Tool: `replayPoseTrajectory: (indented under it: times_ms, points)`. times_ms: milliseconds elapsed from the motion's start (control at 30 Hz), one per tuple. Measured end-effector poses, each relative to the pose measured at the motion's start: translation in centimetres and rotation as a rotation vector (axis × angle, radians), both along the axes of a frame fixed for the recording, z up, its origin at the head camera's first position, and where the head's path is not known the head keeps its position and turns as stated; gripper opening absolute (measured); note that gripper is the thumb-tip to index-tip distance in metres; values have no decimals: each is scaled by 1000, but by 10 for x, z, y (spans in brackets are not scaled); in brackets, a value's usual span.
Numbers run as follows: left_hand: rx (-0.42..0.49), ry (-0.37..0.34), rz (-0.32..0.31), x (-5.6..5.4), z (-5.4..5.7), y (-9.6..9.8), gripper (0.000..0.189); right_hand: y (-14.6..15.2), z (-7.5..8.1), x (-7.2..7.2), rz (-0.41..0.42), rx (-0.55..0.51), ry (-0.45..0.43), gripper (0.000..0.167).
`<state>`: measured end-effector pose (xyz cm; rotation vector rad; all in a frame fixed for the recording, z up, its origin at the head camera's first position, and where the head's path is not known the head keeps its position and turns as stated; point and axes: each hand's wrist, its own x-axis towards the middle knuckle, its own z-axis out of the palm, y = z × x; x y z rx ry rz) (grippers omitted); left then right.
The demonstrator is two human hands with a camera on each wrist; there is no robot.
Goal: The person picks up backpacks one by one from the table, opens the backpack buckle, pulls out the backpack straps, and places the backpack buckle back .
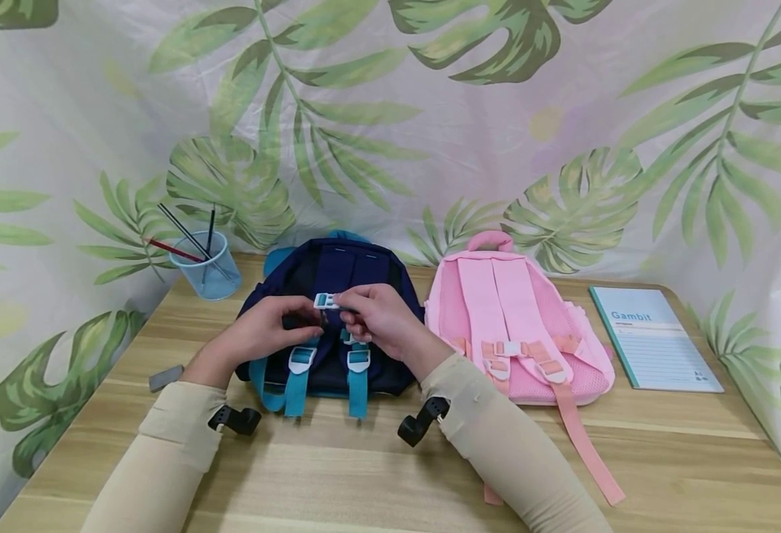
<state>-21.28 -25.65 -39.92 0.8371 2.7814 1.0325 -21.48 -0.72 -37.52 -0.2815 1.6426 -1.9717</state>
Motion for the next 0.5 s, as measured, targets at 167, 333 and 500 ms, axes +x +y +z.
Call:
replayPoseTrajectory:
  times_ms: [167,333,500]
  points:
    - [114,-20,24,4,8,-1,23,1,0,0,3,5,5,23]
    - [226,-4,4,7,19,2,29,1,-2,1,4,25,3,20]
    - [193,50,-29,8,26,6,25,2,-2,2,20,34,7,26]
